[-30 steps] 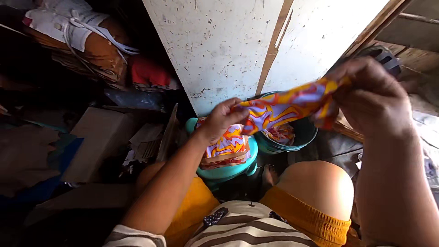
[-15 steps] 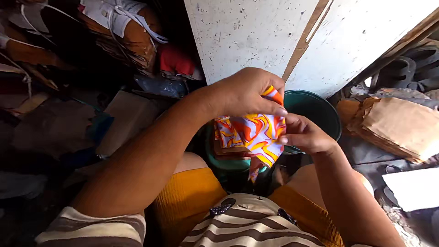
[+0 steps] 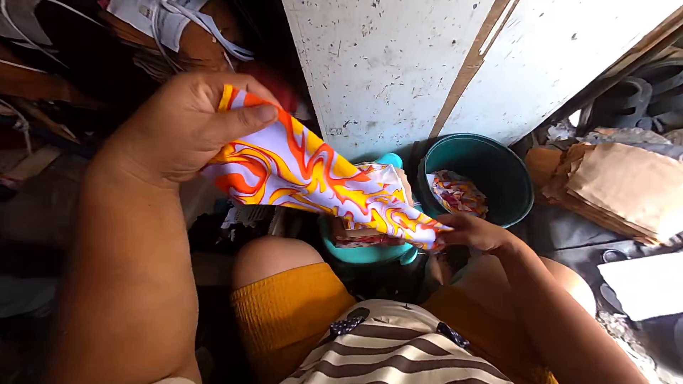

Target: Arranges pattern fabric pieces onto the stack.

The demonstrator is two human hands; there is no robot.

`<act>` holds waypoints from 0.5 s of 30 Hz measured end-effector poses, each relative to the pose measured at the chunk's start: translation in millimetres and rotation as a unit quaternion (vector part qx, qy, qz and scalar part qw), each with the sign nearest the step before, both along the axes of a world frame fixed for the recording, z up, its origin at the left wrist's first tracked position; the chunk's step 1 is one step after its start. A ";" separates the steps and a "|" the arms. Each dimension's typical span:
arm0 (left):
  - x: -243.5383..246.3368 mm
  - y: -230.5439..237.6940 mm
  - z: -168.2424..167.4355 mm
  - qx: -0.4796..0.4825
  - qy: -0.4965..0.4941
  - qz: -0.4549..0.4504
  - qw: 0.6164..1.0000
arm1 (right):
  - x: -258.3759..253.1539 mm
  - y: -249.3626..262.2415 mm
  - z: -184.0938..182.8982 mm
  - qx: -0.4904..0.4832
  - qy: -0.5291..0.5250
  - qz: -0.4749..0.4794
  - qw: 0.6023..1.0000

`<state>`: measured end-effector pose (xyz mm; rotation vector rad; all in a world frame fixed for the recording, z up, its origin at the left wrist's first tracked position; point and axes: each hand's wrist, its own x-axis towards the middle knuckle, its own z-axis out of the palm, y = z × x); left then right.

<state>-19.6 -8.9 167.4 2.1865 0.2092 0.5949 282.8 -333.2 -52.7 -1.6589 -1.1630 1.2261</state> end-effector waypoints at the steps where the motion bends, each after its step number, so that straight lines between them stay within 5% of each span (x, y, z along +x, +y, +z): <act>1: -2.4 4.0 -6.7 -0.003 0.015 0.033 0.999 | 3.5 -5.3 1.5 0.035 0.024 -0.044 0.998; 6: 7.3 11.6 -59.7 -0.080 0.047 0.108 0.990 | 34.7 -30.2 16.8 0.214 0.150 -0.210 0.942; 12: 54.1 1.7 -132.5 -0.159 0.029 0.107 0.981 | 67.4 -52.2 67.2 0.269 0.061 -0.316 0.908; 15: 78.9 -3.8 -161.4 -0.102 0.067 0.113 0.986 | 67.3 -55.2 95.7 0.248 0.031 -0.383 0.889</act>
